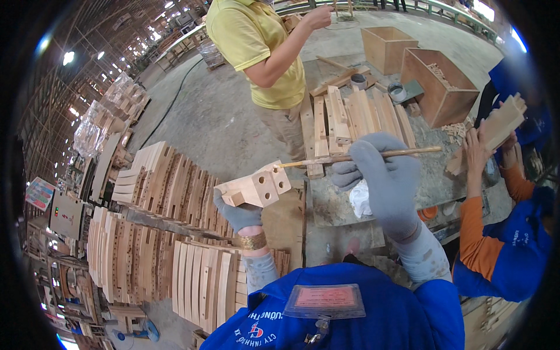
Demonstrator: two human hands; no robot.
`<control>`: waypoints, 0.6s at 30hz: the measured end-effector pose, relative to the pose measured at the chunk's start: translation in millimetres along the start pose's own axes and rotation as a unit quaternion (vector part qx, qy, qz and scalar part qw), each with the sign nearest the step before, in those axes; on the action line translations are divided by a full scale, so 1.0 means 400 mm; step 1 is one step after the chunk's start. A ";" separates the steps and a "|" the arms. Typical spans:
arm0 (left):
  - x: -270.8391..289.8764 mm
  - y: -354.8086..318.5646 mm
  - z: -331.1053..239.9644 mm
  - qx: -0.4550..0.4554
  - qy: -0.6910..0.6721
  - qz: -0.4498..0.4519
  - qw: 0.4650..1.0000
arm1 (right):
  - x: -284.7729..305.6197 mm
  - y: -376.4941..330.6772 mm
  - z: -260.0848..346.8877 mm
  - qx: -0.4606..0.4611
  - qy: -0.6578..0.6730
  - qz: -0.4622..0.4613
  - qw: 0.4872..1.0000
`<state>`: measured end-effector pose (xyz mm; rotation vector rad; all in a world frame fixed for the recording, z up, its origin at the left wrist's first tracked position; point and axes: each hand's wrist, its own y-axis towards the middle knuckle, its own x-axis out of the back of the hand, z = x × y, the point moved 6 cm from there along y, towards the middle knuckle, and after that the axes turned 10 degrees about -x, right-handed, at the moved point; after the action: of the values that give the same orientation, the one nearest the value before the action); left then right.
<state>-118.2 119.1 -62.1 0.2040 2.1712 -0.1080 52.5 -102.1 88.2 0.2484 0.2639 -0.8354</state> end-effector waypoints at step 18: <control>-0.038 -0.035 0.013 0.046 -0.036 -0.058 0.997 | -0.098 -0.087 0.068 0.309 -0.407 0.222 0.830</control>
<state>-108.2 102.9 -52.6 0.1237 2.1076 -0.2774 4.4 -106.2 122.6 0.5089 -0.8653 -0.4705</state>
